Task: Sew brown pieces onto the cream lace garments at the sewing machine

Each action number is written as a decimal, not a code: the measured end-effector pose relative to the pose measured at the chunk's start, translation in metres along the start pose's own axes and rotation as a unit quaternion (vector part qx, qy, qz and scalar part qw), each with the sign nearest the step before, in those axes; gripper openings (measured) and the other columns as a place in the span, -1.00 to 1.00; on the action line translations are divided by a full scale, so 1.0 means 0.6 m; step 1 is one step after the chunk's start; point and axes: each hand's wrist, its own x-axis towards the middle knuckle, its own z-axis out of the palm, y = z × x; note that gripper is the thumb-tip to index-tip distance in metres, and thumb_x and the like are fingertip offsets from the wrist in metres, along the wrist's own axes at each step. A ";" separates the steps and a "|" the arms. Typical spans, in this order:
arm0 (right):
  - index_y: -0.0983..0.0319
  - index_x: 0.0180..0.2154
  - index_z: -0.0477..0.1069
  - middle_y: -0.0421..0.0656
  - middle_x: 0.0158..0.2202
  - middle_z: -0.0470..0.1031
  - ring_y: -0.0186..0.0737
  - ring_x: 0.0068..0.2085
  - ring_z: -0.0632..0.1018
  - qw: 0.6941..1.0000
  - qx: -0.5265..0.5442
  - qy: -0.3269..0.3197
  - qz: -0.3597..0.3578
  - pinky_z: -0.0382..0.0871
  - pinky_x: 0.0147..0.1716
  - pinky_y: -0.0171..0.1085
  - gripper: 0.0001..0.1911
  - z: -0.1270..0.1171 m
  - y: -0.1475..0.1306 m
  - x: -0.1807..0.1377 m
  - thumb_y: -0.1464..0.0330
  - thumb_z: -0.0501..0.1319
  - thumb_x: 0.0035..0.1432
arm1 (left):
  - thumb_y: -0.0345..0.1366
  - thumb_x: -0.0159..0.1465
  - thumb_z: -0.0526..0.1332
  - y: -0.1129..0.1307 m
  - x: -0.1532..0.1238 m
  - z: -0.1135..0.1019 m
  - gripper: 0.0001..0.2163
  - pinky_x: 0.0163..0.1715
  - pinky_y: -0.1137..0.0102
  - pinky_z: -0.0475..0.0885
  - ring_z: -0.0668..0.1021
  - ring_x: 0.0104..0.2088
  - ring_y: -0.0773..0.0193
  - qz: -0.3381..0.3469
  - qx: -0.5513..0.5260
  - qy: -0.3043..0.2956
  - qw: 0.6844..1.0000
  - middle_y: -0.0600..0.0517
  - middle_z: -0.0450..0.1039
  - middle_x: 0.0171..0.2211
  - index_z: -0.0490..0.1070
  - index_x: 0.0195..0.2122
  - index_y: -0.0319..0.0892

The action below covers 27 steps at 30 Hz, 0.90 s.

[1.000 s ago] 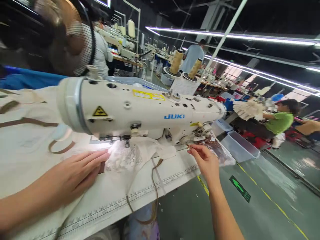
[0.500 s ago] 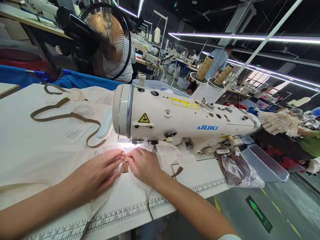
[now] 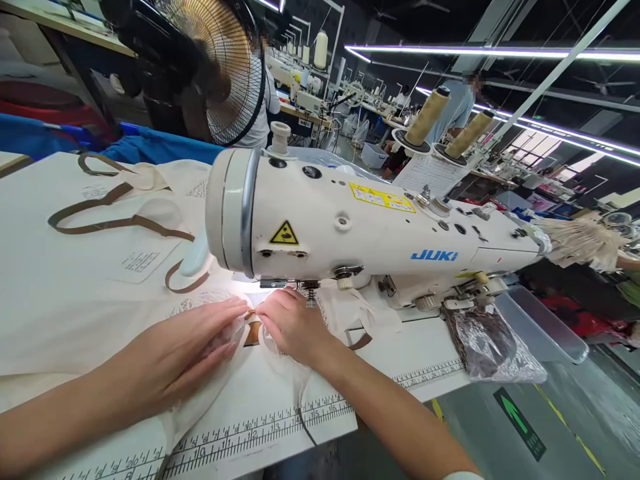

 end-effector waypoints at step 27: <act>0.19 -0.22 0.44 -0.15 -0.27 0.52 -0.21 -0.19 0.50 0.997 -0.069 -0.029 -0.009 0.44 -0.09 -0.22 -0.73 0.000 -0.004 -0.004 0.40 -0.01 0.49 | -0.29 0.45 0.02 0.014 -0.006 0.039 -0.64 0.14 -0.05 0.39 0.41 0.21 -0.19 0.038 0.175 -0.017 0.984 -0.28 0.42 0.15 0.35 0.20 -0.30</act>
